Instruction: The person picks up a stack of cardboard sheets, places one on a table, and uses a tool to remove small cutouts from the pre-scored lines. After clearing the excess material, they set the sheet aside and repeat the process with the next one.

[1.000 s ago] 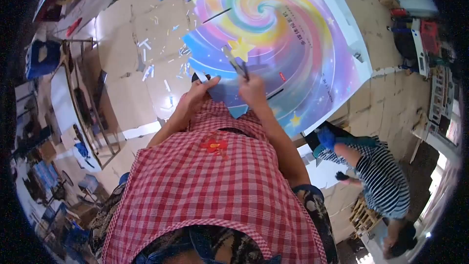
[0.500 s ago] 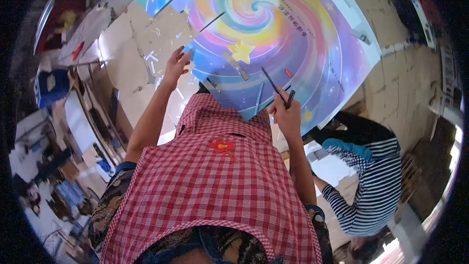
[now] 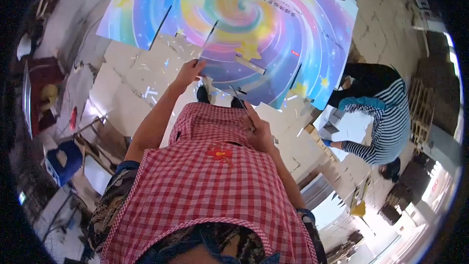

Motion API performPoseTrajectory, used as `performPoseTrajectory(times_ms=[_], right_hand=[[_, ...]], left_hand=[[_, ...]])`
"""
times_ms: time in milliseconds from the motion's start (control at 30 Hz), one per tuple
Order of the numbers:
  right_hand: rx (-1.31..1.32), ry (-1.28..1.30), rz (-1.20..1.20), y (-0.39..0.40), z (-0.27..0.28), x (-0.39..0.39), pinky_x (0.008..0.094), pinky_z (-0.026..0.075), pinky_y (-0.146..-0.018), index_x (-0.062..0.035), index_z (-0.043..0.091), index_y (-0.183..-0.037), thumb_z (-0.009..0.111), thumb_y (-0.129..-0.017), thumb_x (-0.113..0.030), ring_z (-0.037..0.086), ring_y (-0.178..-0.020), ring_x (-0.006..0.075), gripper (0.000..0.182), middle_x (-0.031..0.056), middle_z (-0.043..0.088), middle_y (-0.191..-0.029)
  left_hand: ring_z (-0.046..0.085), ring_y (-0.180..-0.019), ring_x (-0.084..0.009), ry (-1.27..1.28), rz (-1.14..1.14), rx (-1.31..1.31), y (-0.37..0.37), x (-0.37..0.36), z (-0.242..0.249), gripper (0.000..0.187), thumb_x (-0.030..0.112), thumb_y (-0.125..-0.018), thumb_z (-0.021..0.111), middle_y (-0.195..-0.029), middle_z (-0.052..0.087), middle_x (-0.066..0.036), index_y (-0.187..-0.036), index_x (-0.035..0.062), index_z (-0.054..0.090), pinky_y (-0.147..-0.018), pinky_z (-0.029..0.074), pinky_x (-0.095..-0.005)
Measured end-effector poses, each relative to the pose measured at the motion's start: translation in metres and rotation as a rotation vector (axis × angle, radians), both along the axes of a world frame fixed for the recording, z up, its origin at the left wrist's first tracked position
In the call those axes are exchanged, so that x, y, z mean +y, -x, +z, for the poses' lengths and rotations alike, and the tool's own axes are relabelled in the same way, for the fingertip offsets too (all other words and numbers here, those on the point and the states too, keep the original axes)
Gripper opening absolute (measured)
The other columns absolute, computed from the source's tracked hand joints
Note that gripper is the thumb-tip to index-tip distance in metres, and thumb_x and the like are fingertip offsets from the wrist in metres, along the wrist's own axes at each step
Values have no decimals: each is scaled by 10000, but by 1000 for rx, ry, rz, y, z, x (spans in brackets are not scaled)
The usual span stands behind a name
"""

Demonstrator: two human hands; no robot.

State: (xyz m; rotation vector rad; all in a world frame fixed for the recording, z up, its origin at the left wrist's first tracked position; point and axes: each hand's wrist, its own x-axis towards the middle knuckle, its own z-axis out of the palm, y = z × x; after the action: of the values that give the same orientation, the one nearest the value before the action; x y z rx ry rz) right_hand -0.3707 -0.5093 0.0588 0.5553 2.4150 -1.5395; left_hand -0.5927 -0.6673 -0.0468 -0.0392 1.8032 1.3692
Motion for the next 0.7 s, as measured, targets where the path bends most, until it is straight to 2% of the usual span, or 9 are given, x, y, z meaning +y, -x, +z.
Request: performPoseTrajectory(times_ms=[33,133,233,267,367,433,533,667,700], right_hand=[[19,22,-94,-10,-5,-3,246,448,-629,-66,329,-1244,397,-790,46,594,-768,168,473,120,600,-874],[69,48,-320,-32,-4,-9,250,457,-626,-38,308,-1249,388,-790,53,599,-743,162,475,109,607,-856],[133,200,-580,-36,27,-10,252,459,-584,-6,288,-1249,389,-831,-16,592,-655,146,429,104,608,-827],[130,199,-578,-35,36,-6,252,459,-584,-6,288,-1249,389,-831,-16,592,-655,146,429,104,608,-827],[216,52,-636,-20,54,4,244,442,-514,-46,295,-1255,370,-885,-188,588,-586,166,403,138,601,-810],[270,73,-626,4,67,6,240,436,-504,-42,292,-1254,362,-886,-194,584,-571,161,404,131,601,-800],[314,116,-534,38,64,7,241,434,-511,-30,296,-1249,359,-884,-182,573,-558,146,400,122,601,-783],[204,233,-354,78,58,-2,251,440,-546,-21,339,-1223,374,-875,-133,557,-569,123,367,111,594,-749],[120,273,-302,87,58,-7,251,439,-545,-29,370,-1208,376,-871,-119,554,-574,118,349,104,588,-727]], left_hand=[[540,-558,-128,-17,-25,4,4,1,0,390,360,-795,514,-778,568,-65,-931,-4,533,-486,418,-229],[580,-727,-185,-200,-45,-228,11,-3,4,372,325,-820,487,-897,566,-77,-1016,8,492,-649,475,-290],[581,-728,-193,-310,-31,-216,10,5,31,366,304,-825,485,-892,565,-94,-1016,-9,483,-652,485,-299],[582,-729,-196,-354,7,-211,8,5,36,363,293,-827,484,-889,565,-102,-1016,-17,479,-653,490,-303],[582,-725,-207,-391,45,-173,-20,22,21,353,266,-824,496,-869,559,-112,-1007,-35,474,-628,485,-307],[578,-708,-200,-203,-9,-213,-46,45,23,312,231,-823,504,-856,555,-109,-967,-45,492,-605,479,-302],[543,-577,-139,-302,71,-164,-84,74,-14,284,261,-786,549,-629,499,-39,-834,-18,520,-556,453,-282],[579,-719,-204,-212,-24,-221,-76,60,10,317,242,-818,506,-802,573,-113,-931,-54,499,-594,458,-322],[580,-724,-209,-192,-122,-37,-73,49,3,323,252,-819,500,-808,578,-120,-949,-44,497,-597,456,-331]])
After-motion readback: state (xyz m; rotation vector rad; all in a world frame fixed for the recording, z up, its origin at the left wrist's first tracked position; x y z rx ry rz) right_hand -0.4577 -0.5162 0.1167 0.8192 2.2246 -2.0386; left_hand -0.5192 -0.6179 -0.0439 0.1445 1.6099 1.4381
